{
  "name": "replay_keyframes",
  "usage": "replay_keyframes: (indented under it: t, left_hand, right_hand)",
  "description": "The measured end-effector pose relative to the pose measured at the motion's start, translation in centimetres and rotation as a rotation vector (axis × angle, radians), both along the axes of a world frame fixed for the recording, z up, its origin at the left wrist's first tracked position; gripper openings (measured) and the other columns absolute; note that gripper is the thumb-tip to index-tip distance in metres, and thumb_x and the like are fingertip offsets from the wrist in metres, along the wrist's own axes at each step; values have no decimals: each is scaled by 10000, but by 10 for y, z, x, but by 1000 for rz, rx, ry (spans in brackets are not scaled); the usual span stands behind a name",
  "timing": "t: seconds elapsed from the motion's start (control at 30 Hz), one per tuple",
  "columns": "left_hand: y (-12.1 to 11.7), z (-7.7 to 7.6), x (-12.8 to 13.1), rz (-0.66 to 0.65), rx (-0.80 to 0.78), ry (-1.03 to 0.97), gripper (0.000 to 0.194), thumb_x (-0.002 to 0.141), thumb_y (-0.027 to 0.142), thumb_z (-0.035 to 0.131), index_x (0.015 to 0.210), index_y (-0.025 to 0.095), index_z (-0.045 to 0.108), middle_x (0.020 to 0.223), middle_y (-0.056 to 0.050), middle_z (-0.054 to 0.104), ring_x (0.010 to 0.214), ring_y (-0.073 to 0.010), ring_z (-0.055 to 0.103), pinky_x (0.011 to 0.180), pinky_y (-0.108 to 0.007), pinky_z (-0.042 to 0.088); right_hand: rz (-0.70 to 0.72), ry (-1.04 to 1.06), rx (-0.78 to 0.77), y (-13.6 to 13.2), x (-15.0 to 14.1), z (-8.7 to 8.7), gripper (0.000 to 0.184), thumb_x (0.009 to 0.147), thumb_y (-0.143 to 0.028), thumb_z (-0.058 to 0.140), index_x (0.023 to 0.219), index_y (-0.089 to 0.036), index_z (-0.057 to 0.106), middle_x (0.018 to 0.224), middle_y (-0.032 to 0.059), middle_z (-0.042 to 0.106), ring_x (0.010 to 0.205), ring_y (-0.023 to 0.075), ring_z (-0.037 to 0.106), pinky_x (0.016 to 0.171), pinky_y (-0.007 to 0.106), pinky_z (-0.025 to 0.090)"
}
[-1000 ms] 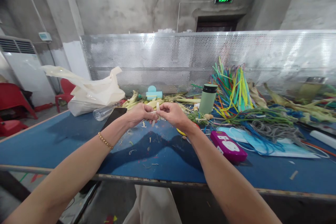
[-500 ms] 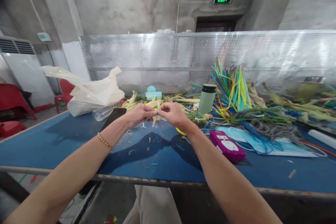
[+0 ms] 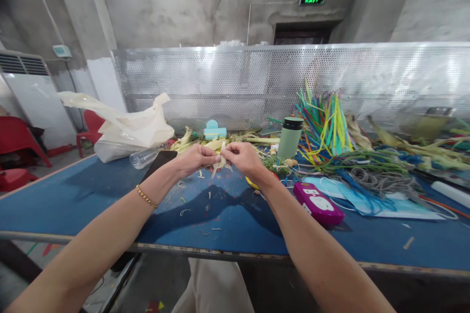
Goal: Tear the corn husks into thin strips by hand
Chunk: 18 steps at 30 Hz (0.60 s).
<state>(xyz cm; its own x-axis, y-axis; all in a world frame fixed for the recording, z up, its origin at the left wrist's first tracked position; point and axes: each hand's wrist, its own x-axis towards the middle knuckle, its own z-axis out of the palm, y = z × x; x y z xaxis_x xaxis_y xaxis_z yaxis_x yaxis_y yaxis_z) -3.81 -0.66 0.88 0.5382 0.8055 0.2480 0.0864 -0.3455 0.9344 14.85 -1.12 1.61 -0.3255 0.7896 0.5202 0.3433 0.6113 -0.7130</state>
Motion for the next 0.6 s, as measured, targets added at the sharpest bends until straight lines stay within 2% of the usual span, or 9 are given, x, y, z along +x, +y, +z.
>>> replay_keyframes:
  t: [0.07,0.17,0.27,0.4,0.6]
  left_hand:
    - [3,-1,-1,18,2,-23,306,720,403,714,684,100,689,661,-68,639,564,-93,508,560,-248,377]
    - [10,-3,-2,136,-7,-133,273,720,371,717,695,100,689,619,-48,618,523,-78,480,537,-239,348]
    - [14,-4,-2,210,-30,-184,260,722,357,714,695,99,688,603,-47,614,499,-73,461,507,-233,312]
    - [13,-5,1,178,-28,-225,276,711,368,726,693,93,699,617,-57,627,506,-77,469,520,-237,328]
    - [10,-3,2,137,-46,-272,260,699,350,740,695,92,707,632,-63,639,519,-84,495,542,-240,343]
  right_hand:
    - [-14,2,-1,-1,0,1,373,808,-487,585,622,-164,574,537,-8,517,498,105,447,494,257,322]
    - [-63,3,-9,-2,1,3,417,824,-551,549,690,-161,615,580,13,569,514,126,507,504,266,360]
    - [-42,-10,-26,-2,1,3,354,779,-503,626,794,-153,675,686,44,647,567,143,567,548,275,413]
    - [-22,2,-18,-2,-1,2,241,740,-381,660,763,-141,669,633,30,635,539,123,548,543,262,417]
    - [-39,38,-13,2,2,0,241,743,-379,640,693,-144,616,576,17,605,512,114,529,514,250,405]
